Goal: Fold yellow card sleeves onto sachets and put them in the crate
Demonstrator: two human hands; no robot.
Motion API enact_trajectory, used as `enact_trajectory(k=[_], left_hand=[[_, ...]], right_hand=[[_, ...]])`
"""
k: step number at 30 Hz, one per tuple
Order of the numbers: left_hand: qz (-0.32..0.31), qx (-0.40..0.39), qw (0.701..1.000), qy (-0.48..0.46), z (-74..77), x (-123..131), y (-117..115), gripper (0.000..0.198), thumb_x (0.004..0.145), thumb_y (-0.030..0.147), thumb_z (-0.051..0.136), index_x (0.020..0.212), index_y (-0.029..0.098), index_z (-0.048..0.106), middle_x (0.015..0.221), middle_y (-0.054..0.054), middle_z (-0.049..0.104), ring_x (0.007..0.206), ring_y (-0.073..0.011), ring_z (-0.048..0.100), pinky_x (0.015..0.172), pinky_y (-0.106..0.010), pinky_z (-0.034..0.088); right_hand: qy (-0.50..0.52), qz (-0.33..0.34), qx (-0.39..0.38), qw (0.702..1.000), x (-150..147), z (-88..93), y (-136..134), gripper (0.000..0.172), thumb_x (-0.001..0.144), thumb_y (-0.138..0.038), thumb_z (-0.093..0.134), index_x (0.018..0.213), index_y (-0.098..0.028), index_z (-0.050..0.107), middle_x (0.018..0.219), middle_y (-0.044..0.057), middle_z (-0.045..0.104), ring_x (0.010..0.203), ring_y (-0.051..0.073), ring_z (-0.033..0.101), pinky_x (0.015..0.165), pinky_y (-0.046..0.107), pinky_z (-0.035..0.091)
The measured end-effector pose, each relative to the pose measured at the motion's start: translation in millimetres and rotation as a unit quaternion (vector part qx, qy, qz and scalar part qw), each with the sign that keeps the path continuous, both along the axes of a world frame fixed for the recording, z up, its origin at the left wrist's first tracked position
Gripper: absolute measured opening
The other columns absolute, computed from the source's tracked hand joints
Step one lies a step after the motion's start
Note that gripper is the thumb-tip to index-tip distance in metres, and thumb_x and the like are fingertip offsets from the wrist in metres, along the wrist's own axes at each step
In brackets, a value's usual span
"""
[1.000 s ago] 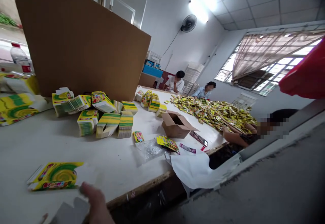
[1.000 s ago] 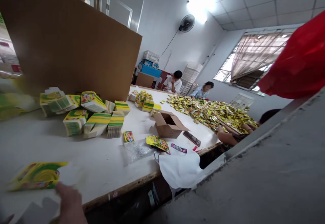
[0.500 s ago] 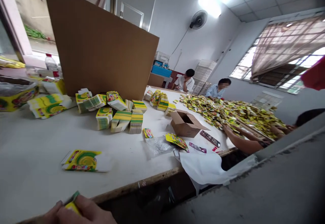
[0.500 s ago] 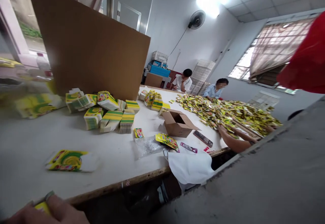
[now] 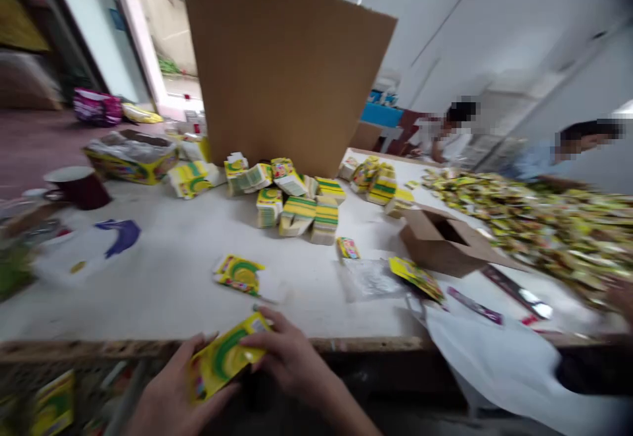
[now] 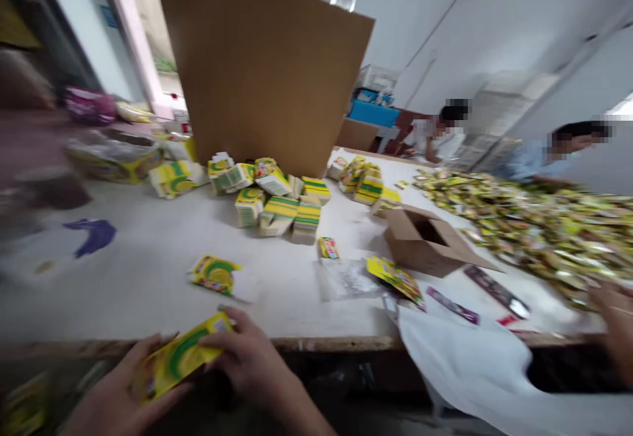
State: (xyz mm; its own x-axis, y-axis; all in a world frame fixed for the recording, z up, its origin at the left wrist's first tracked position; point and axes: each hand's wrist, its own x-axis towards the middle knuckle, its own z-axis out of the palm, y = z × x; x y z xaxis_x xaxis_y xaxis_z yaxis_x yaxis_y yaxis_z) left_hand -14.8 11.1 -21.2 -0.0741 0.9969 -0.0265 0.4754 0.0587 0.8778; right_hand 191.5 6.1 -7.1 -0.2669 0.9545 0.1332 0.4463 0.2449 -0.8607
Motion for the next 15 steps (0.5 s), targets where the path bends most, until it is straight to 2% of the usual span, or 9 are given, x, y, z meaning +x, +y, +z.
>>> enact_trajectory(k=[2, 3, 6, 8, 10, 13, 15], left_hand=[[0.049, -0.018, 0.998, -0.016, 16.2, 4, 4, 0.072, 0.047, 0.05, 0.083, 0.108, 0.021, 0.056, 0.102, -0.01, 0.069, 0.094, -0.0348, 0.066, 0.085, -0.045, 0.053], [0.054, -0.031, 0.996, -0.057, 22.9, 4, 7, 0.073, 0.049, 0.046, 0.083, 0.111, 0.021, 0.055, 0.104, -0.01, 0.069, 0.096, -0.0332, 0.066, 0.085, -0.043, 0.054], [0.025, -0.083, 0.973, -0.213, 36.3, 4, 10, 0.062, 0.06, 0.046, 0.079, 0.11, 0.018, 0.056, 0.096, -0.009, 0.07, 0.086, -0.0272, 0.068, 0.072, -0.034, 0.055], [0.026, -0.109, 0.956, -0.271, 40.0, 5, 8, 0.053, 0.067, 0.05, 0.075, 0.103, 0.016, 0.058, 0.089, -0.007, 0.07, 0.078, -0.0245, 0.067, 0.063, -0.03, 0.053], [0.05, -0.118, 0.945, -0.302, 40.3, 5, 4, 0.05, 0.069, 0.051, 0.074, 0.101, 0.015, 0.059, 0.088, -0.006, 0.07, 0.077, -0.0233, 0.066, 0.064, -0.029, 0.052], [0.079, -0.12, 0.933, -0.329, 37.8, 5, -1, 0.05, 0.068, 0.047, 0.076, 0.101, 0.016, 0.057, 0.09, -0.006, 0.069, 0.081, -0.0232, 0.066, 0.071, -0.031, 0.053], [0.073, -0.124, 0.931, -0.336, 36.4, 6, -3, 0.051, 0.069, 0.047, 0.076, 0.103, 0.016, 0.056, 0.092, -0.006, 0.069, 0.083, -0.0224, 0.066, 0.072, -0.03, 0.053]], right_hand=[[0.023, -0.019, 0.019, 0.999, 2, 0.3, 3, 0.033, 0.08, -0.017, 0.066, 0.111, -0.028, 0.071, 0.139, 0.011, 0.049, 0.113, 0.023, 0.062, 0.098, 0.036, 0.049], [0.037, -0.036, 0.031, 0.998, 2, -1.0, 5, 0.033, 0.079, -0.017, 0.068, 0.11, -0.029, 0.071, 0.137, 0.011, 0.05, 0.106, 0.023, 0.064, 0.094, 0.036, 0.051], [0.073, -0.061, 0.085, 0.992, -5, -8.0, 8, 0.036, 0.081, -0.02, 0.067, 0.115, -0.032, 0.068, 0.134, 0.01, 0.05, 0.094, 0.02, 0.066, 0.082, 0.033, 0.057], [0.08, -0.055, 0.119, 0.988, -12, -11.0, 7, 0.037, 0.083, -0.021, 0.065, 0.118, -0.032, 0.066, 0.135, 0.011, 0.047, 0.093, 0.02, 0.065, 0.079, 0.032, 0.058], [0.067, -0.035, 0.133, 0.988, -17, -10.4, 6, 0.033, 0.084, -0.022, 0.064, 0.116, -0.029, 0.067, 0.135, 0.013, 0.045, 0.091, 0.02, 0.064, 0.079, 0.032, 0.058], [0.027, 0.015, 0.099, 0.995, -15, -4.1, 5, 0.027, 0.083, -0.023, 0.065, 0.11, -0.026, 0.071, 0.133, 0.014, 0.044, 0.088, 0.019, 0.062, 0.082, 0.036, 0.056], [0.011, 0.047, 0.053, 0.997, -10, 1.7, 4, 0.027, 0.082, -0.023, 0.067, 0.108, -0.025, 0.071, 0.131, 0.014, 0.044, 0.09, 0.02, 0.062, 0.087, 0.038, 0.054]])
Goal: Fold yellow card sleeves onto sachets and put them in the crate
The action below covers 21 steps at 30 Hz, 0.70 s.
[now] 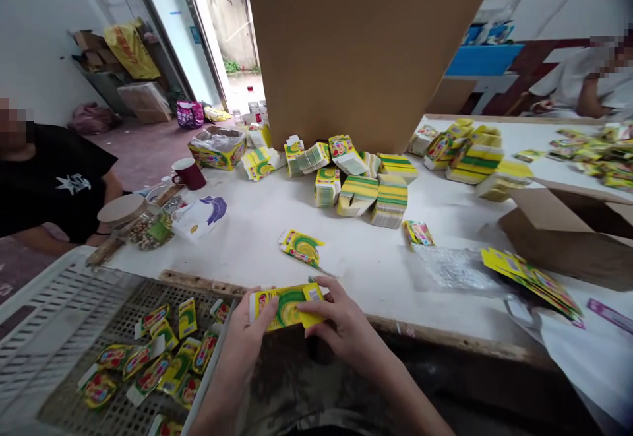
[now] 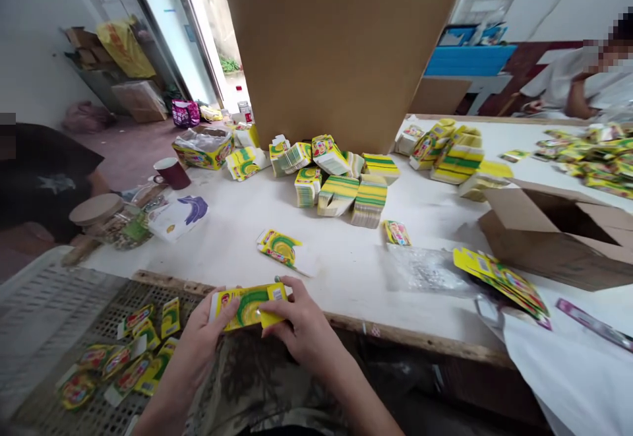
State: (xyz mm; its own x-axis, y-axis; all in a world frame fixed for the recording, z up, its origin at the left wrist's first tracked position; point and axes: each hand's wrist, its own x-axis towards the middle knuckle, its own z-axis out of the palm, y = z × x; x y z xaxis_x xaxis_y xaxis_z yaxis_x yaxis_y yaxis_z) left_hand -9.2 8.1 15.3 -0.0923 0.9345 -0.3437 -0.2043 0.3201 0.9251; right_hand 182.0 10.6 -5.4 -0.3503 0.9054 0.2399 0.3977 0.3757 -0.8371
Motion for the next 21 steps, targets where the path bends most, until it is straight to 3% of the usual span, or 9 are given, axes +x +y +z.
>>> enact_trajectory(k=[4, 7, 9, 11, 14, 16, 19, 21], left_hand=[[0.004, 0.013, 1.0, -0.004, 0.1, 6, -4, 0.053, 0.073, 0.049, 0.073, 0.111, 0.019, 0.051, 0.095, -0.004, 0.066, 0.079, -0.0181, 0.064, 0.062, -0.024, 0.052], [0.018, 0.036, 0.999, 0.006, 1.4, 16, -9, 0.051, 0.074, 0.05, 0.071, 0.112, 0.022, 0.05, 0.093, -0.002, 0.064, 0.069, -0.0146, 0.06, 0.048, -0.019, 0.048], [0.021, 0.064, 0.998, 0.0, 2.9, 20, -12, 0.048, 0.076, 0.048, 0.071, 0.112, 0.023, 0.052, 0.093, -0.001, 0.062, 0.067, -0.0128, 0.058, 0.046, -0.017, 0.047], [0.019, 0.076, 0.997, -0.014, 4.9, 21, -14, 0.045, 0.077, 0.045, 0.071, 0.111, 0.023, 0.053, 0.094, -0.001, 0.062, 0.069, -0.0119, 0.059, 0.05, -0.017, 0.049], [0.033, 0.059, 0.996, -0.054, 6.7, 21, -16, 0.041, 0.077, 0.042, 0.072, 0.11, 0.023, 0.055, 0.103, -0.002, 0.064, 0.08, -0.0133, 0.063, 0.063, -0.019, 0.054], [0.051, 0.058, 0.993, -0.091, 5.5, 25, -16, 0.039, 0.075, 0.041, 0.073, 0.105, 0.022, 0.059, 0.106, -0.003, 0.065, 0.088, -0.0155, 0.064, 0.073, -0.022, 0.055], [0.087, 0.055, 0.986, -0.131, 0.8, 34, -15, 0.038, 0.071, 0.042, 0.076, 0.097, 0.021, 0.061, 0.095, -0.002, 0.069, 0.088, -0.0182, 0.065, 0.075, -0.025, 0.055], [0.111, 0.051, 0.985, -0.122, -1.1, 27, -13, 0.039, 0.068, 0.043, 0.078, 0.096, 0.021, 0.061, 0.09, -0.001, 0.069, 0.083, -0.018, 0.066, 0.073, -0.026, 0.055]], right_hand=[[0.048, -0.006, -0.045, 0.998, 6, 7.6, -3, 0.033, 0.079, -0.03, 0.07, 0.112, -0.025, 0.068, 0.136, 0.012, 0.044, 0.116, 0.028, 0.054, 0.101, 0.042, 0.044], [0.183, -0.031, -0.084, 0.979, -3, 4.9, -5, 0.05, 0.088, -0.044, 0.057, 0.135, -0.028, 0.048, 0.143, 0.009, 0.043, 0.132, 0.028, 0.041, 0.106, 0.043, 0.039], [0.272, -0.063, -0.134, 0.951, -12, 0.4, -5, 0.05, 0.095, -0.048, 0.041, 0.141, -0.029, 0.038, 0.142, 0.008, 0.046, 0.125, 0.024, 0.05, 0.099, 0.04, 0.046], [0.296, -0.1, -0.162, 0.936, -18, -3.0, -3, 0.048, 0.095, -0.047, 0.041, 0.139, -0.028, 0.04, 0.135, 0.008, 0.052, 0.111, 0.022, 0.058, 0.09, 0.036, 0.051], [0.263, -0.104, -0.166, 0.945, -19, -2.0, -4, 0.046, 0.087, -0.042, 0.058, 0.129, -0.025, 0.047, 0.111, 0.007, 0.061, 0.084, 0.018, 0.063, 0.068, 0.029, 0.054], [0.231, -0.11, -0.139, 0.957, -17, 1.5, -6, 0.035, 0.086, -0.04, 0.059, 0.116, -0.024, 0.052, 0.087, 0.002, 0.061, 0.065, 0.015, 0.057, 0.054, 0.025, 0.048], [0.165, -0.175, -0.059, 0.969, -18, 5.2, -4, 0.017, 0.092, -0.037, 0.05, 0.099, -0.022, 0.053, 0.071, -0.002, 0.053, 0.059, 0.013, 0.049, 0.054, 0.024, 0.041], [0.149, -0.16, -0.061, 0.974, -18, 4.9, 3, 0.02, 0.094, -0.037, 0.043, 0.104, -0.021, 0.049, 0.07, -0.003, 0.051, 0.058, 0.012, 0.048, 0.054, 0.024, 0.039]])
